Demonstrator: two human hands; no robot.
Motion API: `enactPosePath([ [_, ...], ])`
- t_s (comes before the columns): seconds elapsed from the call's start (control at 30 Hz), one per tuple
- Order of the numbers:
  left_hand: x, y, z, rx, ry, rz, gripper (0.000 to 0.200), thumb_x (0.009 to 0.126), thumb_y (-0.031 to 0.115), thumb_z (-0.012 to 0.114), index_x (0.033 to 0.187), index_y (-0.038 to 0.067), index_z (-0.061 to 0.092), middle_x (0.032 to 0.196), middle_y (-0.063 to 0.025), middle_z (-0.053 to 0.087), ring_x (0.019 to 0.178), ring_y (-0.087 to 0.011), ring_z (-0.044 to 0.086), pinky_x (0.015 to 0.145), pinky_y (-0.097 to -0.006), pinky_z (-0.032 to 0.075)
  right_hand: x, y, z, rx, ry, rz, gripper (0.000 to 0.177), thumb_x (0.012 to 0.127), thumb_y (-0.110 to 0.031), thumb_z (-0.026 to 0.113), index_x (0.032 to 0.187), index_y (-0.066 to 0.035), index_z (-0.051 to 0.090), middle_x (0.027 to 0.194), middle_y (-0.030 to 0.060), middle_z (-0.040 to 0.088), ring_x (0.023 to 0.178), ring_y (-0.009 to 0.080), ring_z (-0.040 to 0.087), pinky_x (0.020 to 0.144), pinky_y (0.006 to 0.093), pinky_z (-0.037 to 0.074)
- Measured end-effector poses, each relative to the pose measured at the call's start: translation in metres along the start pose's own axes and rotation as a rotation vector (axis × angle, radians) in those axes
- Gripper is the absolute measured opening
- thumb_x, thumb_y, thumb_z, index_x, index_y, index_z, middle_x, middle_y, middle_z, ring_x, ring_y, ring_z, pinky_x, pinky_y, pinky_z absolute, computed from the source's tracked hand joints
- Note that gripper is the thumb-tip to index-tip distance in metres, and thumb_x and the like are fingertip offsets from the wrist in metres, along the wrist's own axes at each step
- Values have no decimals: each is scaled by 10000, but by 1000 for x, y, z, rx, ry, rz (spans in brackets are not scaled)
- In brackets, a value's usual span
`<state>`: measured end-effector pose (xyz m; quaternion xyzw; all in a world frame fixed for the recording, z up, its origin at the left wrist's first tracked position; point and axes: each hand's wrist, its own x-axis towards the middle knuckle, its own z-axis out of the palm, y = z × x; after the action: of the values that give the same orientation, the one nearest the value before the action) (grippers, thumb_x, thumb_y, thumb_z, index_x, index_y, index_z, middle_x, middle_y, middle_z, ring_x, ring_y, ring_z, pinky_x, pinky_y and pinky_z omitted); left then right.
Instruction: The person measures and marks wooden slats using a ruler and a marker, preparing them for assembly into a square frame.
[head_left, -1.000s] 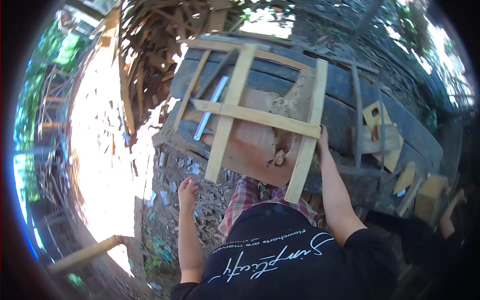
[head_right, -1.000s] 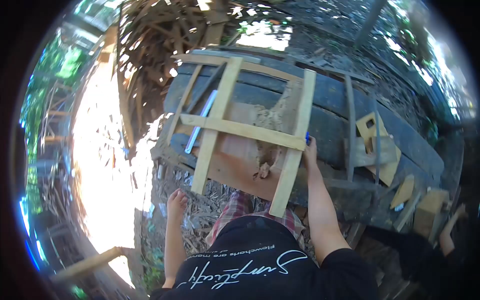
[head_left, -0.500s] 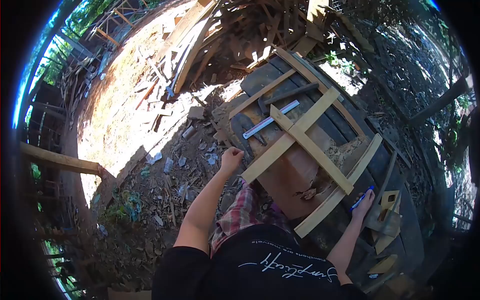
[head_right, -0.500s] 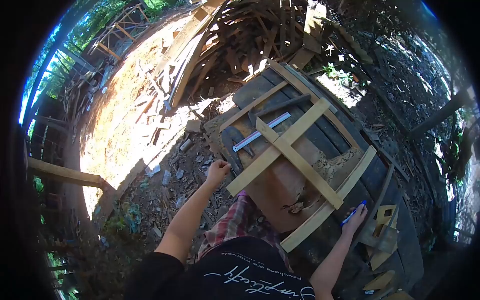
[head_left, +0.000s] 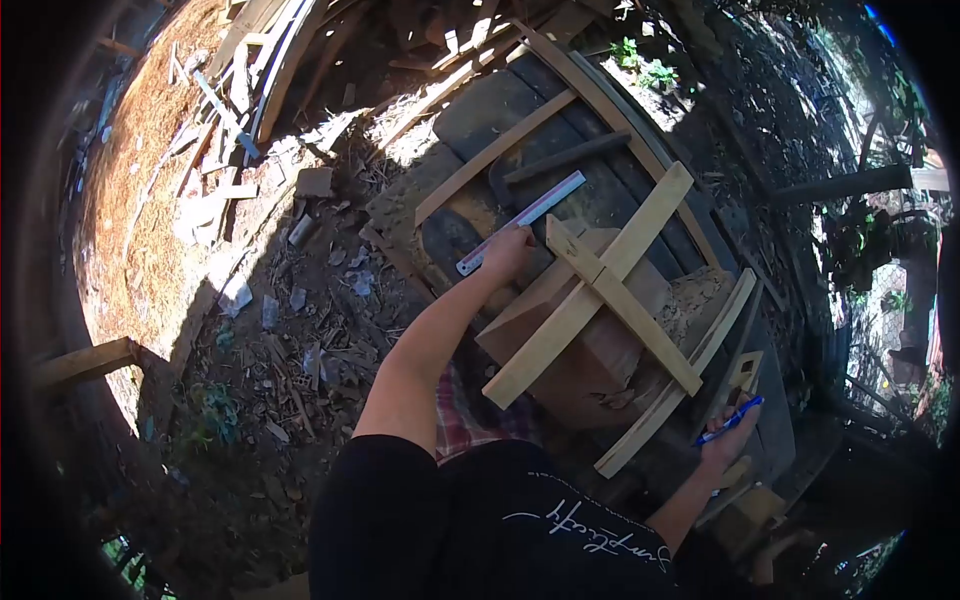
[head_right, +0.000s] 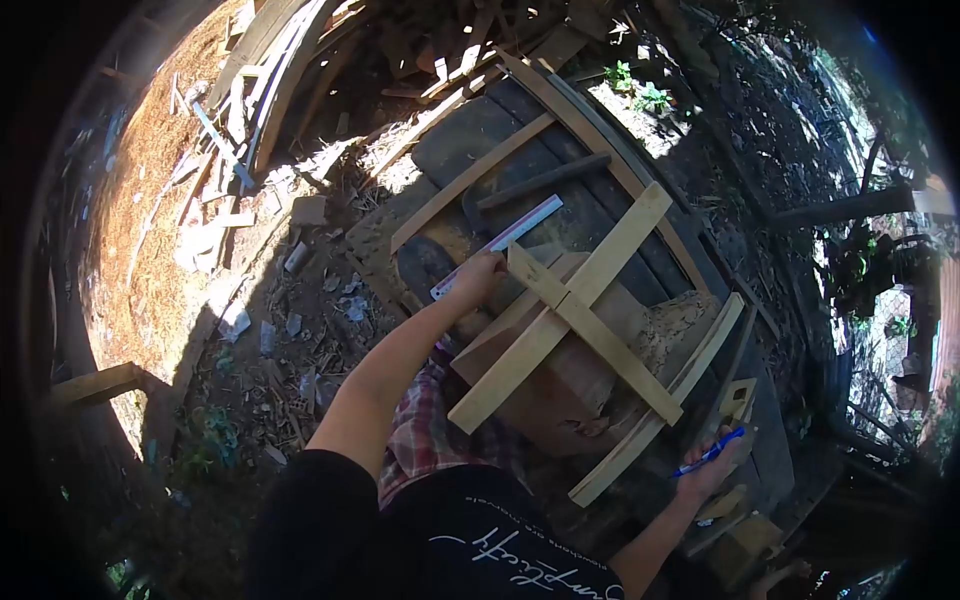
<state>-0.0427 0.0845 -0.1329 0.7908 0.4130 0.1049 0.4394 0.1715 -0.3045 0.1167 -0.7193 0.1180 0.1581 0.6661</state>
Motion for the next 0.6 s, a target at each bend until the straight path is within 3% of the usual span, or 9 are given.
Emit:
enactPosePath([
  [0.27,1,11,3,83,-250,54,157,813,152,562,901,58,652,955,-157,625,917,-349,619,755,-465,496,-59,-3,93,-9,-89,-42,343,968,-405,510,1161,-121,514,675,-9,500,480,83,446,419,225,342],
  [0.37,-4,-10,13,187,-364,236,176,809,183,584,891,45,654,951,-156,614,897,-351,624,733,-462,500,-67,7,104,-106,-70,-58,268,984,-330,502,1137,-110,514,666,-6,497,470,81,454,409,229,346],
  [0.47,0,8,-21,192,-293,277,231,782,150,605,998,69,617,970,-144,599,920,-349,612,764,-451,495,-77,14,111,-130,-52,-53,223,989,-282,501,1114,-98,512,665,-6,496,471,76,454,407,226,343],
  [0.53,7,11,-43,288,-9,230,305,741,116,647,1035,83,577,970,-144,576,929,-350,606,770,-441,495,-82,17,116,-122,-34,-50,217,988,-276,504,1108,-96,514,663,-7,494,471,74,453,408,227,343],
  [0.6,11,2,-48,345,9,214,346,729,99,653,1061,88,556,971,-152,575,933,-353,601,777,-438,493,-84,19,120,-115,-20,-44,211,987,-270,506,1102,-93,516,662,-8,492,471,72,452,410,228,344],
])
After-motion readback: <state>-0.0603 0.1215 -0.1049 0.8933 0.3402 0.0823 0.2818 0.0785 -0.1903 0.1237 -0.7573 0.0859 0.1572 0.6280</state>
